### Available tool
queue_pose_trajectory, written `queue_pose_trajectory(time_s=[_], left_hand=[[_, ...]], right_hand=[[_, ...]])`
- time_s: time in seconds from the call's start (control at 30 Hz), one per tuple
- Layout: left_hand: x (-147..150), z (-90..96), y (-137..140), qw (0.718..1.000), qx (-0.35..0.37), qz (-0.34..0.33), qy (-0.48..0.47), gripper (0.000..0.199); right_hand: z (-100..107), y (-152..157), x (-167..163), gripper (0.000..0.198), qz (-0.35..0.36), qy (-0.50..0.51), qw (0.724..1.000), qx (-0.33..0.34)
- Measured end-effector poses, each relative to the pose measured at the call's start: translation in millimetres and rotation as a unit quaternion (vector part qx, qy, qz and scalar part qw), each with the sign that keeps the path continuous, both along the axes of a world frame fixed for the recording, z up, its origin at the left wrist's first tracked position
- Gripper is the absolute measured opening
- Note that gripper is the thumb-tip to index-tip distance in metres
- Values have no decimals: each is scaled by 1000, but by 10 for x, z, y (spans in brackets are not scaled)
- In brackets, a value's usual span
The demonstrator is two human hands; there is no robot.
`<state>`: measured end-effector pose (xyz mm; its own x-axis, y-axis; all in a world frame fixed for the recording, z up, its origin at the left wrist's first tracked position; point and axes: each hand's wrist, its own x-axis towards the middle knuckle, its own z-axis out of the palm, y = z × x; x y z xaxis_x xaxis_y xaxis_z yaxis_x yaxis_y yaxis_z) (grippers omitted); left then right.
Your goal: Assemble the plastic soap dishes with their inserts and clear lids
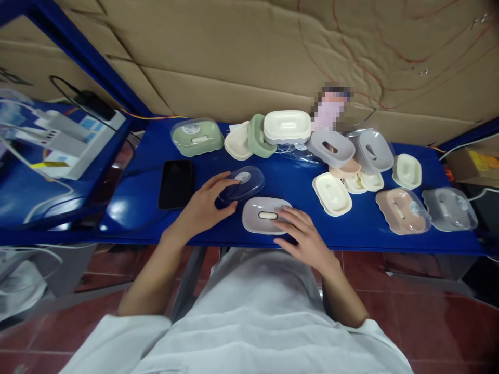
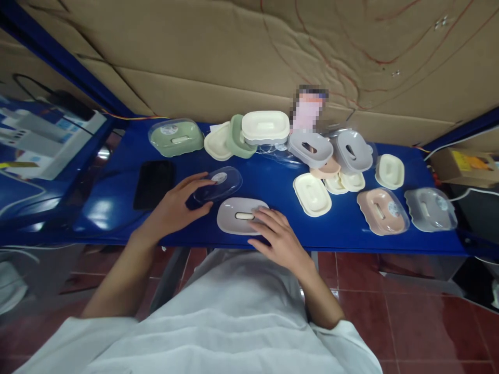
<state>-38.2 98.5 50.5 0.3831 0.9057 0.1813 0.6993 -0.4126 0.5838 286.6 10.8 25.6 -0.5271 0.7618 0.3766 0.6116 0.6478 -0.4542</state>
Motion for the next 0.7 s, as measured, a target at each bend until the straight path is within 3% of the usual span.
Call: queue_pose_trajectory(time_s=[0.1,0.2,0.27,0.5,0.7], left_hand=[[54,60,-224,998,28,-12,-61,46],[185,85,-366,990,52,-106,-81,49],[284,65,-410,981,74,-161,-79,53],[437,-100,-398,972,104,-209,-37,66],[360,-139,-395,971,106,-215,-3,82]], right_hand=[[-7,-5,40,67,-29,25,999,10],[-12,-29,72,93,-75,59,995,38],[-13,-39,79,100,-80,61,993,55],[9,-23,44,87,-52,-63,996,19],[6,-58,18,72,-44,-37,998,1]])
